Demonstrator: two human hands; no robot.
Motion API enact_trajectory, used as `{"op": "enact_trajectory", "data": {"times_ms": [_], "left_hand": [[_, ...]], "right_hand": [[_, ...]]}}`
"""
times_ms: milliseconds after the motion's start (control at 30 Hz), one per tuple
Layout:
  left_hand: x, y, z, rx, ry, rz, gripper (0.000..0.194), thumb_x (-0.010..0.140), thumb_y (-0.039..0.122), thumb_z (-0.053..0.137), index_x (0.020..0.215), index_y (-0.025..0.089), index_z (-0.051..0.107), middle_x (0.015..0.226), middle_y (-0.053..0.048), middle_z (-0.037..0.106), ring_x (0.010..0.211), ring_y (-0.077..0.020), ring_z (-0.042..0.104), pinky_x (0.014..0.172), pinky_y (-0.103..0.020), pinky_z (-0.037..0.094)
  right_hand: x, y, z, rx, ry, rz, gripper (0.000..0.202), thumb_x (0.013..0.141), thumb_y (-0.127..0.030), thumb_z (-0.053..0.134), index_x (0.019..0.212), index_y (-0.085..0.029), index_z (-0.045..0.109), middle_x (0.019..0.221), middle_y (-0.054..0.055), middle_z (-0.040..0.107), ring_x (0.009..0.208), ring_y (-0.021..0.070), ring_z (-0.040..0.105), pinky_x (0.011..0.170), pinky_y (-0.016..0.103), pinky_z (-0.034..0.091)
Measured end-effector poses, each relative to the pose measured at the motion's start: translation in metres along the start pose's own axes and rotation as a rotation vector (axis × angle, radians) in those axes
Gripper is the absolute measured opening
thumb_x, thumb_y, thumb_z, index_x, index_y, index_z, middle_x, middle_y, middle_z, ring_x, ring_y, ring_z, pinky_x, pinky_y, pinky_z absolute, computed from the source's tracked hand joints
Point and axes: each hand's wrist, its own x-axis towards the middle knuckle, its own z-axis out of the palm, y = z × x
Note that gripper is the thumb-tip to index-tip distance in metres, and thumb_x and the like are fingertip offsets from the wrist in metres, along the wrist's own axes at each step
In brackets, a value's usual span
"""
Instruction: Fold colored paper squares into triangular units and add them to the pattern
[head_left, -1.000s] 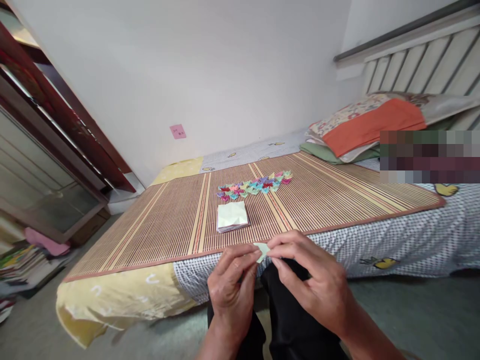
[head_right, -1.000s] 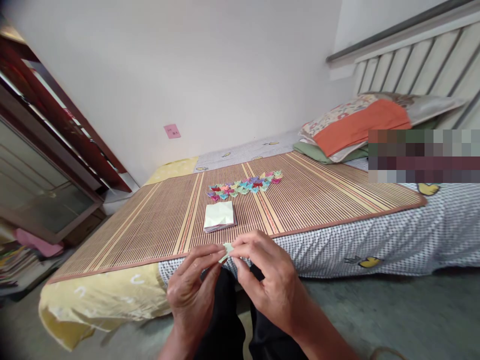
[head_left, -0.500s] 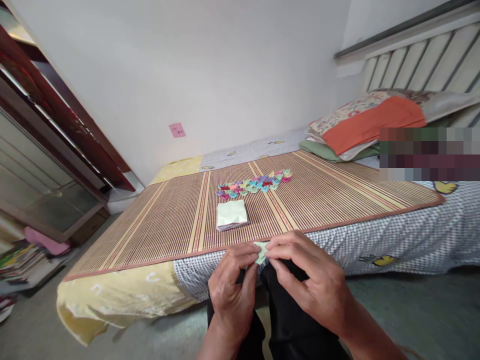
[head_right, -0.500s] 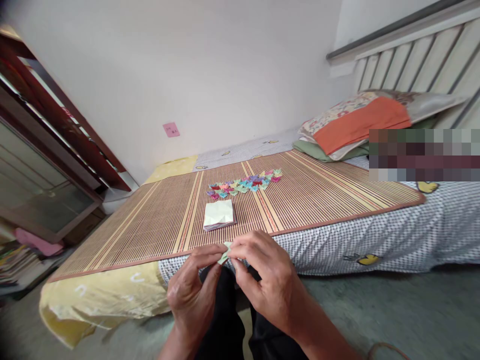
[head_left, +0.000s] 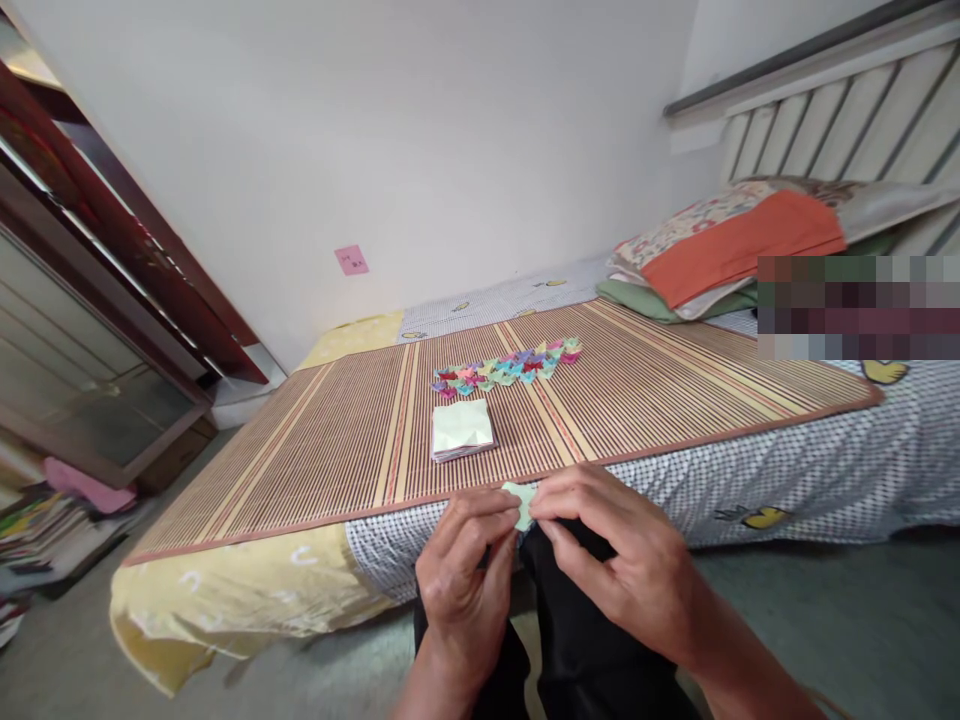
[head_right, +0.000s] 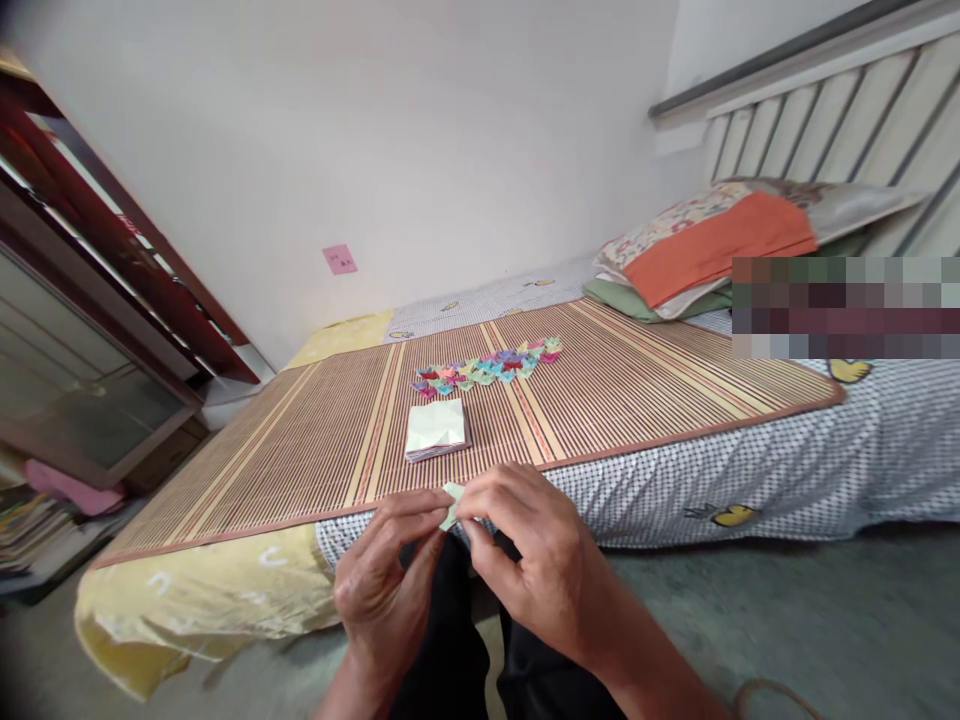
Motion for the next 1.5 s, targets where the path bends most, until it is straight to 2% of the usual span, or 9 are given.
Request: {"op": "enact_trajectory", "data": {"times_ms": [367, 667, 1033, 1167, 1333, 1433, 1500], "left_hand": [[0.001, 0.001, 0.001, -0.013, -0.032, 0.036, 0.026, 0.086, -0.004, 0.07, 0.097, 0.02, 0.071, 0.095, -0.005, 0.076, 0.088, -0.0182, 0.074, 0.079, -0.031, 0.06], [-0.005, 0.0, 0.001, -0.059, -0.066, -0.017, 0.025, 0.086, -0.004, 0.07, 0.096, 0.019, 0.07, 0.094, -0.005, 0.076, 0.089, -0.0167, 0.074, 0.081, -0.029, 0.059], [0.002, 0.003, -0.003, -0.097, -0.154, -0.057, 0.018, 0.086, 0.001, 0.073, 0.088, 0.019, 0.07, 0.084, -0.001, 0.076, 0.077, -0.015, 0.072, 0.073, -0.026, 0.055], [0.003, 0.007, -0.003, -0.167, -0.191, -0.173, 0.016, 0.088, 0.005, 0.074, 0.085, 0.02, 0.07, 0.084, -0.001, 0.077, 0.08, -0.0163, 0.074, 0.077, -0.027, 0.055], [-0.002, 0.008, -0.001, -0.318, -0.224, -0.463, 0.011, 0.089, 0.014, 0.076, 0.082, 0.021, 0.071, 0.088, -0.002, 0.08, 0.084, -0.0189, 0.076, 0.081, -0.028, 0.057], [-0.008, 0.005, 0.002, -0.321, -0.196, -0.576, 0.009, 0.087, 0.019, 0.078, 0.081, 0.021, 0.071, 0.084, -0.002, 0.08, 0.082, -0.0205, 0.075, 0.079, -0.03, 0.057], [-0.011, 0.003, 0.003, -0.273, -0.152, -0.588, 0.009, 0.087, 0.022, 0.079, 0.08, 0.021, 0.072, 0.082, -0.002, 0.079, 0.08, -0.0205, 0.074, 0.077, -0.03, 0.056]], "right_hand": [[0.0, 0.002, -0.004, 0.007, -0.059, 0.014, 0.021, 0.102, -0.007, 0.052, 0.105, -0.022, 0.066, 0.095, 0.005, 0.07, 0.092, 0.0194, 0.069, 0.082, 0.033, 0.057], [0.002, -0.002, -0.005, -0.128, -0.098, -0.052, 0.019, 0.097, -0.003, 0.053, 0.091, -0.02, 0.059, 0.086, 0.004, 0.064, 0.083, 0.0197, 0.063, 0.076, 0.035, 0.052], [-0.002, 0.0, -0.008, -0.043, -0.177, 0.061, 0.023, 0.097, -0.004, 0.048, 0.083, -0.022, 0.049, 0.081, 0.001, 0.056, 0.078, 0.0177, 0.055, 0.073, 0.031, 0.044], [0.0, -0.002, -0.01, -0.025, -0.197, 0.076, 0.024, 0.097, -0.004, 0.047, 0.081, -0.022, 0.046, 0.08, 0.0, 0.053, 0.077, 0.0169, 0.053, 0.072, 0.031, 0.042], [0.0, -0.001, -0.012, -0.023, -0.222, 0.087, 0.025, 0.099, -0.004, 0.049, 0.081, -0.021, 0.048, 0.081, 0.001, 0.054, 0.078, 0.0171, 0.052, 0.071, 0.03, 0.041], [0.0, 0.001, -0.013, -0.014, -0.247, 0.086, 0.023, 0.102, -0.006, 0.048, 0.085, -0.02, 0.052, 0.084, 0.002, 0.057, 0.08, 0.0175, 0.054, 0.075, 0.031, 0.042], [0.0, 0.002, -0.013, -0.011, -0.255, 0.083, 0.021, 0.102, -0.005, 0.048, 0.089, -0.019, 0.056, 0.088, 0.003, 0.059, 0.084, 0.0184, 0.055, 0.079, 0.032, 0.043]]}}
